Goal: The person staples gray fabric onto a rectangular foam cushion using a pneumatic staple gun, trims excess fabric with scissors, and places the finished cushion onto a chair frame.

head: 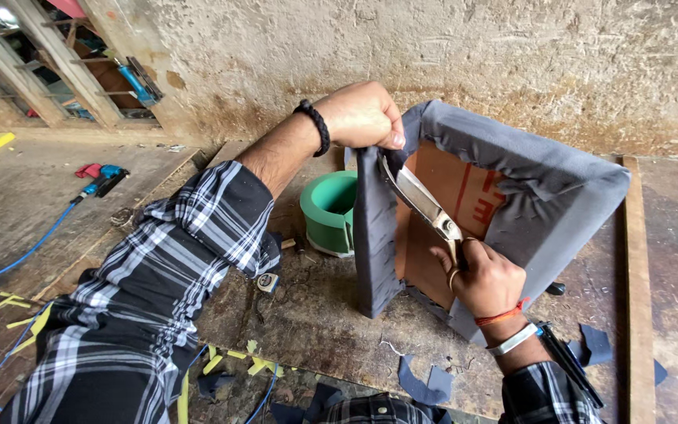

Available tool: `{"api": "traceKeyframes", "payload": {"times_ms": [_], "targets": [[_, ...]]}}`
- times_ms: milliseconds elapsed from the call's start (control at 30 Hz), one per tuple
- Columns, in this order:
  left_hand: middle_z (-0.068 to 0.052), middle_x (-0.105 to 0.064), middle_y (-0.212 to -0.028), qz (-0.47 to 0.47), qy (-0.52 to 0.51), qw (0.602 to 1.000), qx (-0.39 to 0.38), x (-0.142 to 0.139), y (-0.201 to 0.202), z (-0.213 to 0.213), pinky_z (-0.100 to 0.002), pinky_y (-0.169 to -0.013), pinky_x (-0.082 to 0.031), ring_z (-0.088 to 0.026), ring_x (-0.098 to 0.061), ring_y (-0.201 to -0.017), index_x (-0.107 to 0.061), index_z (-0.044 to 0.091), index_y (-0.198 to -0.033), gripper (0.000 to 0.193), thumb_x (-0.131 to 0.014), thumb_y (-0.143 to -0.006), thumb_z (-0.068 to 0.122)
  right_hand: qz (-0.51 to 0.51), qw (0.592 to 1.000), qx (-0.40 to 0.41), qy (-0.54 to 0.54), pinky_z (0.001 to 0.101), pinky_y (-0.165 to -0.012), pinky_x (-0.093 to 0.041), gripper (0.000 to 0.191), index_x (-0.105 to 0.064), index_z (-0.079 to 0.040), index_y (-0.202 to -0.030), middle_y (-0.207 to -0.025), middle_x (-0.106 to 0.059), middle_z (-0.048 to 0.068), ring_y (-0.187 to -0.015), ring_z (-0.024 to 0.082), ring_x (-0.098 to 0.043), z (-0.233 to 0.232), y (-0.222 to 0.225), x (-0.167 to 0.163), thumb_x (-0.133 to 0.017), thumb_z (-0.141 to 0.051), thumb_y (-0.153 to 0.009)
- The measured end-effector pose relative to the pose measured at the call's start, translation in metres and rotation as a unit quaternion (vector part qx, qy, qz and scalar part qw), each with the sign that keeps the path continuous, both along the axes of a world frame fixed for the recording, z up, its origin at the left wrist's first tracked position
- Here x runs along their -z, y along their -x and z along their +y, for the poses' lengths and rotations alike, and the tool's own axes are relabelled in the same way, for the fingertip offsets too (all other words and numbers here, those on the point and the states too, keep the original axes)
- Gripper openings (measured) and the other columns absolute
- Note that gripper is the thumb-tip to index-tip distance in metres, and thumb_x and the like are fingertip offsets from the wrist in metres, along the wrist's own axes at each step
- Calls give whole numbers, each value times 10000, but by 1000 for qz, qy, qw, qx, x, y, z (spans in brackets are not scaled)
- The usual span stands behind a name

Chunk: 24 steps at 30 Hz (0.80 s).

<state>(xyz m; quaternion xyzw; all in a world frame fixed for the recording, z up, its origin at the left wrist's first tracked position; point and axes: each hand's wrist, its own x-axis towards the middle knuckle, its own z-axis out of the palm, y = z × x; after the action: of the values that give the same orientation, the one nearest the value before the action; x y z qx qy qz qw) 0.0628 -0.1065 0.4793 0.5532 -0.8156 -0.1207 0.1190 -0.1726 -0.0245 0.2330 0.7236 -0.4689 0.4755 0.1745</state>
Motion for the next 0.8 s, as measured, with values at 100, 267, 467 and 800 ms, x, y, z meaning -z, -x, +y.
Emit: {"api": "traceKeyframes", "payload": {"times_ms": [100,267,467,800], "targets": [[-32,-782,-833,-37,49,997,42,6,7,-2,-367,-782,-578,-182,-736,-791,-831,197,-885,105,-819,-808,267,-5,1000,-28,9,388,-499,-470,465,-558,-132,-708,-637,-610,57,-571,255,-634,4,3,-8,-828,-483,-849],[-1,-769,-821,-104,276,920,257,14,13,-5,-436,-741,-529,-266,-652,-880,-873,227,-704,95,-919,-681,308,0,999,-32,-2,386,-495,-480,488,-542,-127,-677,-611,-601,61,-557,258,-635,1,4,-11,-833,-476,-854],[15,-780,-813,-129,-26,974,183,-9,16,-12,-329,-691,-569,-114,-718,-721,-822,164,-893,96,-797,-831,232,16,999,-40,6,379,-482,-476,461,-546,-137,-681,-615,-610,54,-549,246,-639,-1,1,-6,-816,-458,-875],[25,-789,-833,-80,-70,978,178,-26,9,-11,-308,-695,-552,-101,-708,-737,-816,146,-948,131,-795,-857,238,-9,999,-50,-7,376,-452,-468,528,-528,-113,-668,-552,-569,69,-502,250,-616,-4,-17,-11,-817,-510,-861]]}}
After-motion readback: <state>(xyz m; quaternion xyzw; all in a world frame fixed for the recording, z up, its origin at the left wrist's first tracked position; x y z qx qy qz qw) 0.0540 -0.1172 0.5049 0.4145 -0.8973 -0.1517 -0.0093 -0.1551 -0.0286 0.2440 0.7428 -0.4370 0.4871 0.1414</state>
